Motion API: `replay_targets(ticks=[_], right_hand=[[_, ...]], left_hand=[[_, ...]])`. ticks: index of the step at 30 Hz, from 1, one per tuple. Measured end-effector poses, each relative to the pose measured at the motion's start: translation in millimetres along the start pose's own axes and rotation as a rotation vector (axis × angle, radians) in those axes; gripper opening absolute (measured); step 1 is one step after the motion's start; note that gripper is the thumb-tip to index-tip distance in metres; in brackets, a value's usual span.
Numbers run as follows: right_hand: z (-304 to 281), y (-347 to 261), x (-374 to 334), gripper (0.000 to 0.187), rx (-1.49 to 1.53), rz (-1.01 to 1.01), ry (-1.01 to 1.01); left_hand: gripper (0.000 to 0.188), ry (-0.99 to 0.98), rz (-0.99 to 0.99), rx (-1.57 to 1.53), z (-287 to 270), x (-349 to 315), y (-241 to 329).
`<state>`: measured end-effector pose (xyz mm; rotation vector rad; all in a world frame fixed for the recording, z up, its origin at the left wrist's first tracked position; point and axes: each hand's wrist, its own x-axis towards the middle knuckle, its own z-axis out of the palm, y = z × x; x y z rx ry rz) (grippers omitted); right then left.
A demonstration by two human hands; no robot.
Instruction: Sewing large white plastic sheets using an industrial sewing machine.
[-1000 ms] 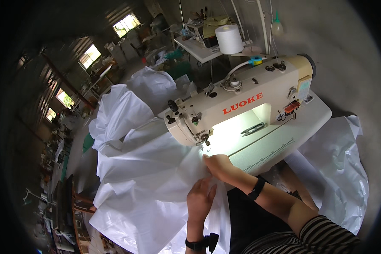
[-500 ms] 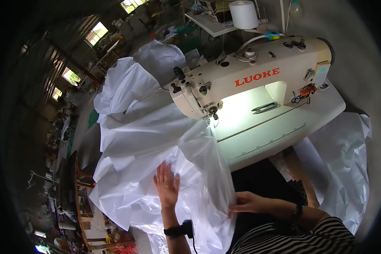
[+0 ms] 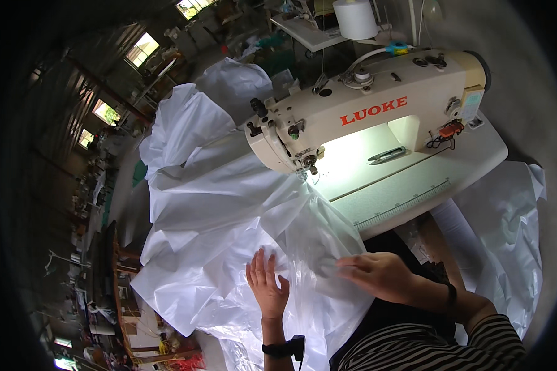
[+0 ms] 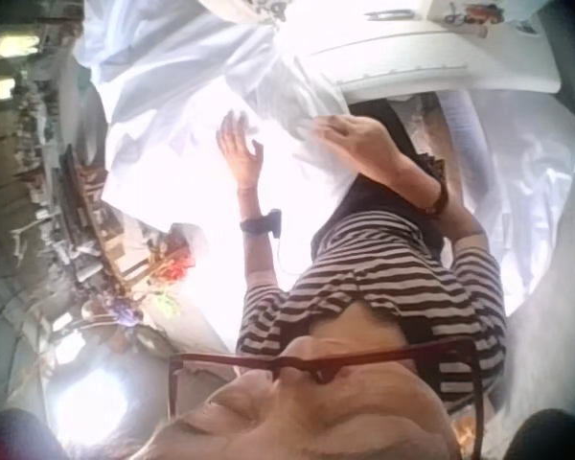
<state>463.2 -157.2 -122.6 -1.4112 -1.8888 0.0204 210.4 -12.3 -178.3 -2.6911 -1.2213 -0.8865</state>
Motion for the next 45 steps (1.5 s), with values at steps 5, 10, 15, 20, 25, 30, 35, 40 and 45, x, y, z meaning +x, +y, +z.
replay_targets(ticks=[5,10,15,20,25,30,35,40,45], right_hand=[[60.4,-2.6,41.8,0.02,-0.285,-0.267,-0.155],[4.9,-25.1,6.9,0.012,0.264,-0.247,-0.225],[-10.4,-11.3,-37.6,0.013,0.404,0.221,-0.178],[14.1,-27.3,-36.9,0.049,0.925,0.589,-0.609],[98.6,-44.3,-21.2,0.061,1.378,0.973,-0.973],[68.7,-59.9,-40.3,0.03,1.465,0.679,-0.837],[-8.3,-35.6,-84.3,0.029,1.324,0.591,-0.68],[37.7,-43.8,-68.3,0.055,1.321,0.918,-0.518],[79.0,-52.3,-52.7,0.049,1.623,0.84,-0.656]], left_hand=[[0.031,0.058,-0.089,-0.114,-11.6,11.6,-36.8],[0.028,0.294,-0.534,-0.774,-42.8,16.0,-37.8],[0.037,0.397,-0.18,0.176,-12.0,8.5,-32.8],[0.04,0.319,-0.333,-0.026,-4.0,12.7,-2.7],[0.033,0.323,-0.264,0.012,12.9,23.2,-5.7],[0.018,0.373,-0.444,-0.241,-10.2,-4.7,-20.0],[0.013,0.507,-0.184,-0.539,-94.3,-38.4,35.9],[0.034,0.199,0.107,-0.182,-72.5,-49.0,54.4],[0.044,0.306,-0.206,-0.273,-46.2,-59.8,69.4]])
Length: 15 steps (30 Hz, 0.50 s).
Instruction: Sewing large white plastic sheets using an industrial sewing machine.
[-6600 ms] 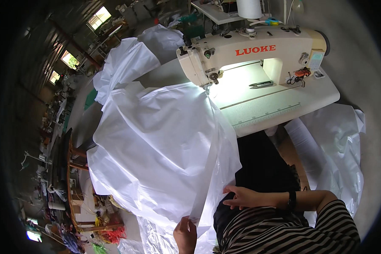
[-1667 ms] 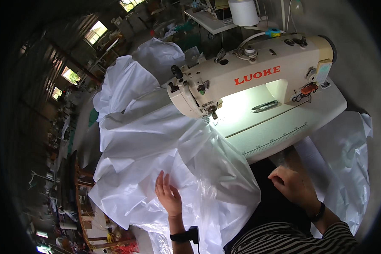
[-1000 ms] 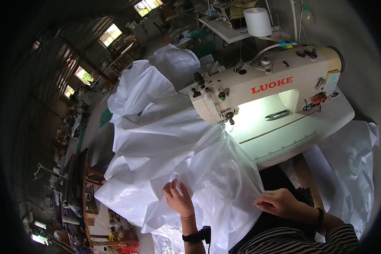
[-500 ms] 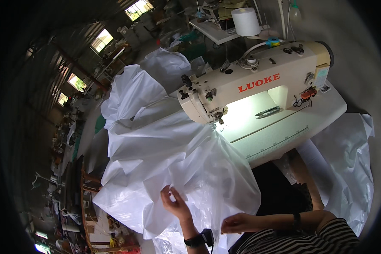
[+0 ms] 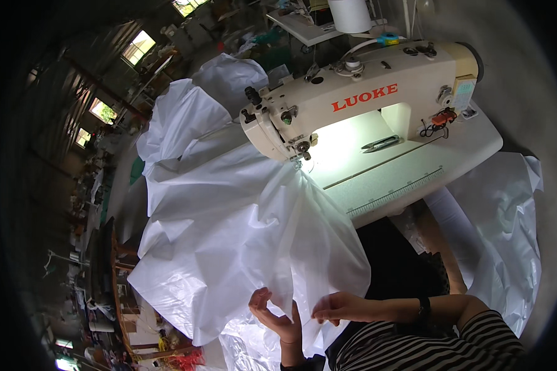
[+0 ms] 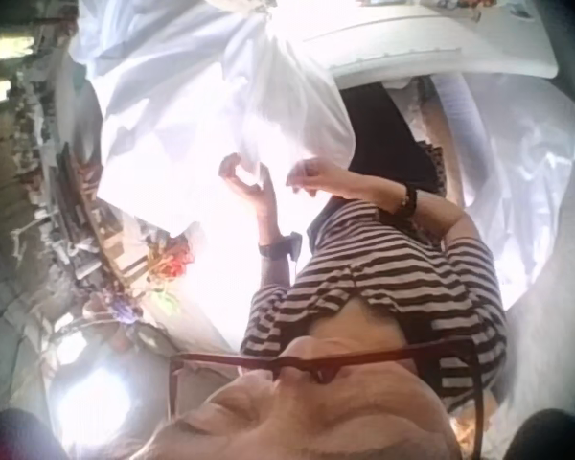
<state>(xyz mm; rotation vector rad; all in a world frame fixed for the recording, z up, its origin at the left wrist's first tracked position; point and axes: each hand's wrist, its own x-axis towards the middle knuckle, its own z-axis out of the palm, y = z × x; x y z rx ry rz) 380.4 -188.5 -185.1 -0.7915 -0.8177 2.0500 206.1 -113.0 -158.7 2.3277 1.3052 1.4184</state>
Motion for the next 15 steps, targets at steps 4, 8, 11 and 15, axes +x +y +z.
replay_targets(ticks=[4,8,11,15], right_hand=[[12.2,-20.1,-42.8,0.03,-0.214,-0.049,-0.043],[4.1,-35.0,-105.2,0.023,-0.43,-0.37,-0.051],[-9.3,-33.0,-130.5,0.022,-0.322,-0.181,0.048],[-10.8,-19.0,-137.5,0.021,-0.453,-0.215,0.14]], left_hand=[[0.032,0.187,-0.075,-0.056,6.2,-14.0,-10.0],[0.021,-0.118,0.284,-0.01,-17.2,-45.1,-0.3],[0.037,0.011,0.418,0.118,1.3,-41.3,24.5],[0.06,0.162,-0.13,0.183,32.9,-60.5,-32.0]])
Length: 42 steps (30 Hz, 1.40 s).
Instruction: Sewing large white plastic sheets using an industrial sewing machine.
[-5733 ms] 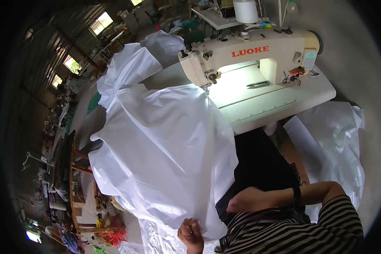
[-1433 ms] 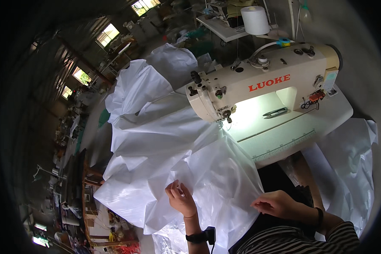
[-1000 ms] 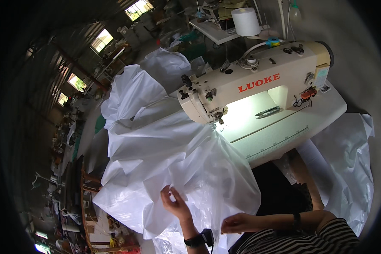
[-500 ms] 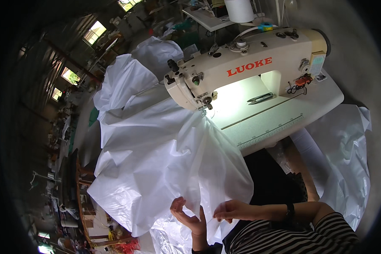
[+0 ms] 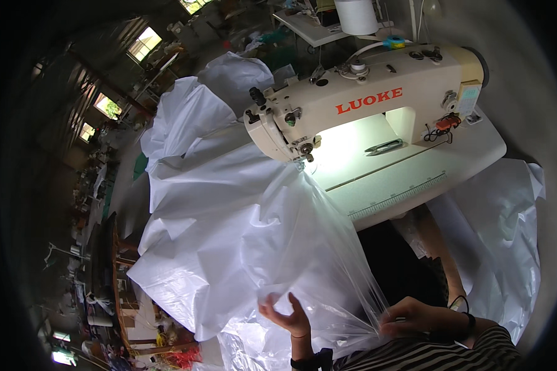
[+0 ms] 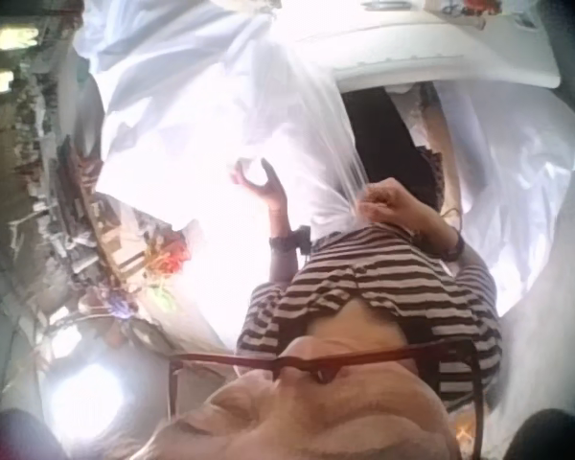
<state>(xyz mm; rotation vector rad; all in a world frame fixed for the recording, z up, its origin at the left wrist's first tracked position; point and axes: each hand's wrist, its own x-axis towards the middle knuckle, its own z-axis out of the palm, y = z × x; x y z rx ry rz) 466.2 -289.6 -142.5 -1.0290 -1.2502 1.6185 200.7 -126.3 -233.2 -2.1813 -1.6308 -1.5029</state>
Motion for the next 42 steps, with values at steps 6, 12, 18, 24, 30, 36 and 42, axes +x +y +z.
replay_targets(ticks=[6,12,18,24,30,36,42], right_hand=[[1.9,-4.4,13.6,0.022,-0.075,-0.04,-0.096],[3.4,-2.1,22.1,0.022,-0.194,0.024,-0.135],[6.9,1.8,19.9,0.023,-0.188,0.025,-0.158],[8.7,-5.3,25.5,0.024,-0.216,0.039,-0.196],[12.4,3.1,23.9,0.027,-0.084,0.13,-0.171],[9.6,1.6,29.9,0.028,-0.021,0.114,-0.175],[9.9,-1.3,22.5,0.027,-0.127,0.039,-0.094]], left_hand=[[0.06,0.274,0.101,-0.125,-0.3,47.8,20.8],[0.047,-0.002,0.544,-0.065,-7.1,30.2,37.2],[0.061,0.172,-1.015,-0.776,-9.5,-3.8,-19.5],[0.015,-0.098,-1.163,-1.682,-0.8,-8.7,-65.8],[0.037,-0.125,-1.021,-1.649,-40.3,16.5,-3.1],[0.032,-0.313,-1.429,-1.535,-55.3,-14.6,-23.7],[0.021,-0.629,-0.989,-0.959,-109.8,-32.8,-6.2]])
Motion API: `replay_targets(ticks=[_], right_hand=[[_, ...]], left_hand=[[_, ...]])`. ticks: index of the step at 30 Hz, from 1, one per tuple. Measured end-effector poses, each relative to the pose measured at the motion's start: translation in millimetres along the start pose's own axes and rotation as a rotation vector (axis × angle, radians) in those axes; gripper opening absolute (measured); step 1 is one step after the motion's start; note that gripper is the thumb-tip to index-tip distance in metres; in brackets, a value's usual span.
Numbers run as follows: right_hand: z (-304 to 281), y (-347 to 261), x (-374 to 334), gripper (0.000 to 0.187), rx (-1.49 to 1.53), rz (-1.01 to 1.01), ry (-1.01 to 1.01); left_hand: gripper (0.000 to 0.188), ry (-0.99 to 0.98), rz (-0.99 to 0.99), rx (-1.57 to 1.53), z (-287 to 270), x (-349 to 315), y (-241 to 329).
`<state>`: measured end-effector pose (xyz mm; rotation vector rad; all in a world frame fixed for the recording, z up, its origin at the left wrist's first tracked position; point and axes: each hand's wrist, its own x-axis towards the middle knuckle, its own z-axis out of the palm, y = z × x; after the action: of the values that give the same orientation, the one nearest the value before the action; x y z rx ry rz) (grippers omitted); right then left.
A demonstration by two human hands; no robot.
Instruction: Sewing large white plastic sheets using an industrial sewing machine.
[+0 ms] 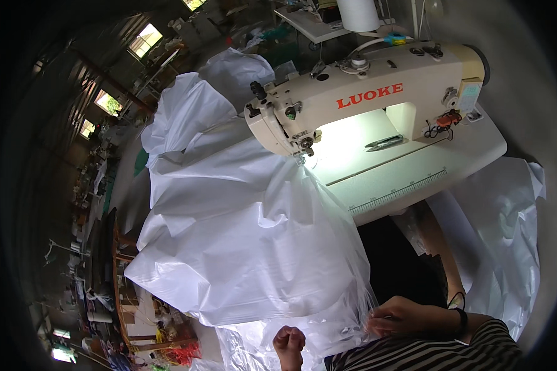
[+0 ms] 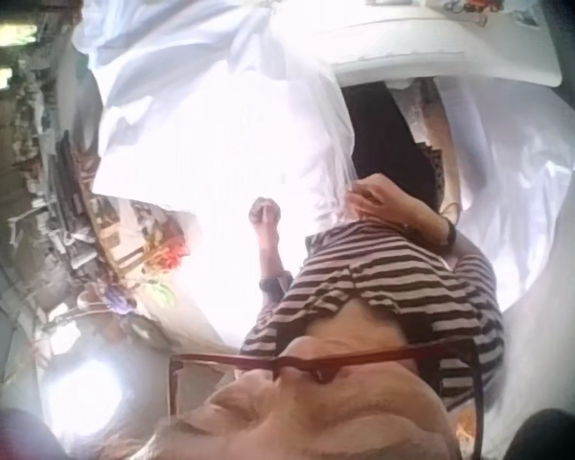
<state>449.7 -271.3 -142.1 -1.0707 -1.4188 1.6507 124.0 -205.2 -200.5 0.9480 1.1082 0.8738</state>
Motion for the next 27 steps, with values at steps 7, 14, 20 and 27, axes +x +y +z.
replay_targets(ticks=[7,14,20,27], right_hand=[[9.0,-9.6,-8.1,0.021,-0.17,-0.126,0.156],[17.8,-6.0,-4.9,0.021,-0.424,-0.378,0.406],[12.6,-19.1,8.5,0.03,-0.666,-0.434,0.356],[17.0,-25.3,13.8,0.029,-0.64,-0.49,0.337]], left_hand=[[0.051,-0.037,1.033,1.425,118.1,51.5,55.8],[0.016,0.124,0.87,0.817,103.5,62.3,58.7],[0.013,-0.07,0.256,0.367,102.5,49.2,68.0],[0.091,-0.181,0.932,1.469,132.5,33.2,83.4]])
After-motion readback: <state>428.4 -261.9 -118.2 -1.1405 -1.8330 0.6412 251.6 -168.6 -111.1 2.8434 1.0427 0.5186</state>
